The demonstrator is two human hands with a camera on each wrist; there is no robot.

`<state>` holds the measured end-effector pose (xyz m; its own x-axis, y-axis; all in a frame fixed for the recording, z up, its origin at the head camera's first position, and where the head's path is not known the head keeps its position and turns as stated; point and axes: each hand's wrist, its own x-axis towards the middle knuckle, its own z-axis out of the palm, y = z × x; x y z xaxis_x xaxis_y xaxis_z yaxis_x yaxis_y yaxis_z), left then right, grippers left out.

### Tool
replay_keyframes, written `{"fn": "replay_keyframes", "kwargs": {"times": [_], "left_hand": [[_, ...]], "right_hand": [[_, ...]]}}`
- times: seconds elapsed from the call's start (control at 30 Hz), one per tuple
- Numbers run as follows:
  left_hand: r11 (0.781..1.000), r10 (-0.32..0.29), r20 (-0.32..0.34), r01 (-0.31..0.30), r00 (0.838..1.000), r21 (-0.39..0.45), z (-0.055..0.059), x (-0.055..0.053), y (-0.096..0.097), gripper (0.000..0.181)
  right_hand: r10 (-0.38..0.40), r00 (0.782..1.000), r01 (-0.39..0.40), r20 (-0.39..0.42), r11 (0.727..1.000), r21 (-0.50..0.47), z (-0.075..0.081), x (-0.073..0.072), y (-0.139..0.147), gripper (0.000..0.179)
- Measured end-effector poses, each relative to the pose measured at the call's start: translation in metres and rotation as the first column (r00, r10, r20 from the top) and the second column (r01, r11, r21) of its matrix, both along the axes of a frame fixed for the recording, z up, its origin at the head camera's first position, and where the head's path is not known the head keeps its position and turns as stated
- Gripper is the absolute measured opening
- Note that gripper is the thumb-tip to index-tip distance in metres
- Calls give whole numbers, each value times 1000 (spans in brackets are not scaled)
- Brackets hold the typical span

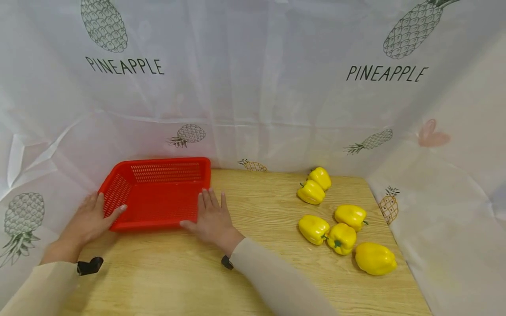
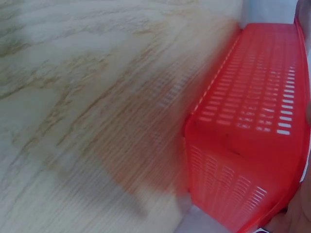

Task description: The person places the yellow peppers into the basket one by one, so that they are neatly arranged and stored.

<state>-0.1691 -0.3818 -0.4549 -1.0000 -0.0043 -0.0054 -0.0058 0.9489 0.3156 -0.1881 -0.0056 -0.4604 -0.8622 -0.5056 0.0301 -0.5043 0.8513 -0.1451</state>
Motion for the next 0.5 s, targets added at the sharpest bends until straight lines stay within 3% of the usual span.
{"fn": "replay_keyframes", "kwargs": {"times": [0.23, 0.5], "left_hand": [[999, -32, 20, 33, 999, -21, 1, 2, 23, 110], [996, -84, 7, 85, 996, -38, -1, 7, 53, 114]], "right_hand": [[-30, 999, 30, 26, 999, -19, -2, 5, 19, 102], [-60, 998, 60, -4, 997, -40, -7, 14, 50, 104]]}}
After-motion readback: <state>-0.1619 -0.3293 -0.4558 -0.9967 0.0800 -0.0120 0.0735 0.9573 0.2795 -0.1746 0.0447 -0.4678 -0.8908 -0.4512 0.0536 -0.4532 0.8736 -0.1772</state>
